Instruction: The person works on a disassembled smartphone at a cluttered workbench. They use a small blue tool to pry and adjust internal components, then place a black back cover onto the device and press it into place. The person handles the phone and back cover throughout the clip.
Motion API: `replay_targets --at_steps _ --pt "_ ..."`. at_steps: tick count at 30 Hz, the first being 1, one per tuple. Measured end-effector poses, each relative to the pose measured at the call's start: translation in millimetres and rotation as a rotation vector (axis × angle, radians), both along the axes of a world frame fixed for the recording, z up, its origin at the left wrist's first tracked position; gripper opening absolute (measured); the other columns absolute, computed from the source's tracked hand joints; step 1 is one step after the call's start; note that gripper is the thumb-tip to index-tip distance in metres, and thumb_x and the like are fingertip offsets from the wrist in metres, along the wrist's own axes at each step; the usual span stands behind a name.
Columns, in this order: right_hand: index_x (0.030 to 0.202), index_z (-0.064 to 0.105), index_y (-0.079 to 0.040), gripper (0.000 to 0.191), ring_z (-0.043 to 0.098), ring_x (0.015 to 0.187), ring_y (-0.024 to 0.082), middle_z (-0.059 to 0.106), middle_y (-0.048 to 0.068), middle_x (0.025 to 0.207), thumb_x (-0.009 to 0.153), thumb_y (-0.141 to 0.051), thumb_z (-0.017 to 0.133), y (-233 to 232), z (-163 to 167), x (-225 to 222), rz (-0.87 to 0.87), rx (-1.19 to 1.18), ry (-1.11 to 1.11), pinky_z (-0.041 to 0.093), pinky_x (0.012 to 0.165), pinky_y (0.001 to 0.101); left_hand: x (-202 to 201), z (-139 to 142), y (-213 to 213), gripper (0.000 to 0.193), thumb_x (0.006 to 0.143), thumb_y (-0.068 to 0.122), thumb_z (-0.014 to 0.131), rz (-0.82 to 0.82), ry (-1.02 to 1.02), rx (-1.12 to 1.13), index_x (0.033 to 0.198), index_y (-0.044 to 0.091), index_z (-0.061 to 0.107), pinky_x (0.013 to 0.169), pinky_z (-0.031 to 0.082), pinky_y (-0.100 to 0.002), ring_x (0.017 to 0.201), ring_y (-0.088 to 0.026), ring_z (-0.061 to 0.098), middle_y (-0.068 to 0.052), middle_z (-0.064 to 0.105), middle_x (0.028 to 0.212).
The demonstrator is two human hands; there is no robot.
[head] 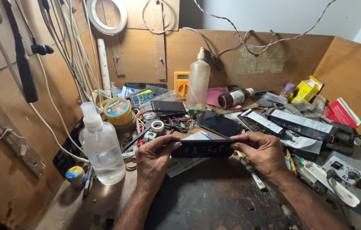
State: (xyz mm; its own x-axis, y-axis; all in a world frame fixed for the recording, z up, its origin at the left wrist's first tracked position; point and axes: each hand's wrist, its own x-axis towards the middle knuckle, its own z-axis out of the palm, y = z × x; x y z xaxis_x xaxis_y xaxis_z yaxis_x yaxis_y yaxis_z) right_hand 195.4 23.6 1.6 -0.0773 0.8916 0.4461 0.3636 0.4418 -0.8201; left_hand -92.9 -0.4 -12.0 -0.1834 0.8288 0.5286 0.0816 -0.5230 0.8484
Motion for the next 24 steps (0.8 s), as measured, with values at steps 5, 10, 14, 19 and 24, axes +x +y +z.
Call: replay_targets --at_steps 5,10,14,19,24 --pt "0.1 0.083 -0.003 0.018 0.07 0.075 0.007 0.081 0.002 0.084 0.082 -0.001 0.079 -3 5 -3 -0.014 0.026 -0.079 0.057 0.067 0.0219 2 21 -11 0.027 0.077 0.01 0.083 0.126 0.274 0.269 0.103 0.004 0.078 0.089 0.054 -0.033 0.1 -0.02 0.07 -0.009 0.078 0.102" --pt "0.1 0.082 -0.004 0.018 0.072 0.077 0.007 0.082 0.003 0.085 0.084 -0.001 0.076 -15 12 -5 0.009 -0.037 -0.017 0.059 0.067 0.0227 40 41 -10 0.026 0.077 0.021 0.081 0.229 0.694 0.555 0.098 0.007 0.078 0.092 0.05 -0.044 0.103 -0.028 0.067 -0.007 0.078 0.099" --pt "0.099 0.081 -0.005 0.018 0.073 0.077 0.007 0.083 0.003 0.087 0.081 -0.004 0.08 -15 19 -11 0.027 0.083 -0.142 0.06 0.068 0.0245 61 36 0 0.007 0.085 0.018 0.076 0.194 0.725 0.459 0.089 0.013 0.078 0.082 0.054 -0.042 0.093 -0.024 0.071 -0.003 0.077 0.092" --pt "0.101 0.08 -0.005 0.019 0.075 0.077 0.01 0.082 0.006 0.089 0.081 -0.006 0.08 -12 26 -18 0.055 0.158 -0.314 0.06 0.069 0.0272 64 25 4 0.009 0.086 0.009 0.071 0.161 0.677 0.428 0.092 0.012 0.078 0.078 0.055 -0.041 0.089 -0.027 0.07 -0.005 0.075 0.088" --pt "0.102 0.077 -0.004 0.019 0.077 0.083 0.014 0.08 0.008 0.093 0.083 -0.004 0.076 -8 35 -28 0.123 0.246 -0.366 0.06 0.074 0.0281 64 24 7 0.013 0.083 0.009 0.071 0.169 0.637 0.458 0.094 0.011 0.077 0.079 0.054 -0.042 0.089 -0.028 0.07 -0.007 0.074 0.088"
